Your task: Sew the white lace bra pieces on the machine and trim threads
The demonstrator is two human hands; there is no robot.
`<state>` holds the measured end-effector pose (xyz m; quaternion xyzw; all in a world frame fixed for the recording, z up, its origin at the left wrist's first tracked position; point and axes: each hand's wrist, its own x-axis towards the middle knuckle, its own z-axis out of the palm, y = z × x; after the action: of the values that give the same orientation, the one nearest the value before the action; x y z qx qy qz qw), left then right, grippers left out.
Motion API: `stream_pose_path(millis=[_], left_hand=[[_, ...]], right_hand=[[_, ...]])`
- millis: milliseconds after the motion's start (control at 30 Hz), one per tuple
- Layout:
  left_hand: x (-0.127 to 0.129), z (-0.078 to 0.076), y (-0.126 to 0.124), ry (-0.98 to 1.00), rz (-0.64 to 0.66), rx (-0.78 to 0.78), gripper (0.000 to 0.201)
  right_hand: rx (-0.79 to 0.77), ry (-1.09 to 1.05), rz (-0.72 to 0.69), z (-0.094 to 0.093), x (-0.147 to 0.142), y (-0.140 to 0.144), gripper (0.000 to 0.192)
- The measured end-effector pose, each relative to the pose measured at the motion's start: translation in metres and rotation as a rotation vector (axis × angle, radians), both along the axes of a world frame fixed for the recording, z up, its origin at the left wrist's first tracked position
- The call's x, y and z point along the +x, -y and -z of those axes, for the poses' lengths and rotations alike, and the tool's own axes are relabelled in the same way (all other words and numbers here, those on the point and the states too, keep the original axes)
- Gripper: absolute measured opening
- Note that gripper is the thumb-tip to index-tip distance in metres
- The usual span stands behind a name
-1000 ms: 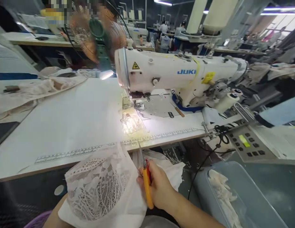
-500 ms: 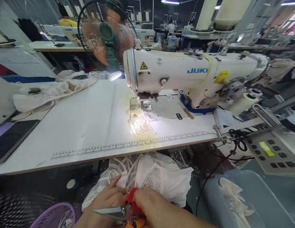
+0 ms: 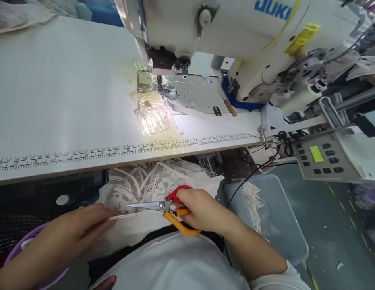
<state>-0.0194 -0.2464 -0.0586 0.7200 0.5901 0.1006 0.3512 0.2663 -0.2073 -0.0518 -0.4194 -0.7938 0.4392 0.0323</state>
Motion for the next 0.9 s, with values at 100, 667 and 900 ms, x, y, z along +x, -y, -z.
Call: stream_pose_path(millis=[100, 667, 900], left_hand=[[0.008, 0.009, -0.001, -0.202, 0.131, 0.171, 0.026], [0.09, 0.009, -0.013, 0.521, 0.064, -0.231, 0.012], [0.092, 0.004, -0.011, 0.723, -0.124, -0.377, 0.011]], right_hand=[[0.066, 0.058, 0.043, 0.005, -0.004, -0.008, 0.022], [-0.091, -0.259, 0.059, -0.005, 0.023, -0.012, 0.013], [-0.056, -0.373, 0.029, -0.003, 0.018, -0.016, 0.019]])
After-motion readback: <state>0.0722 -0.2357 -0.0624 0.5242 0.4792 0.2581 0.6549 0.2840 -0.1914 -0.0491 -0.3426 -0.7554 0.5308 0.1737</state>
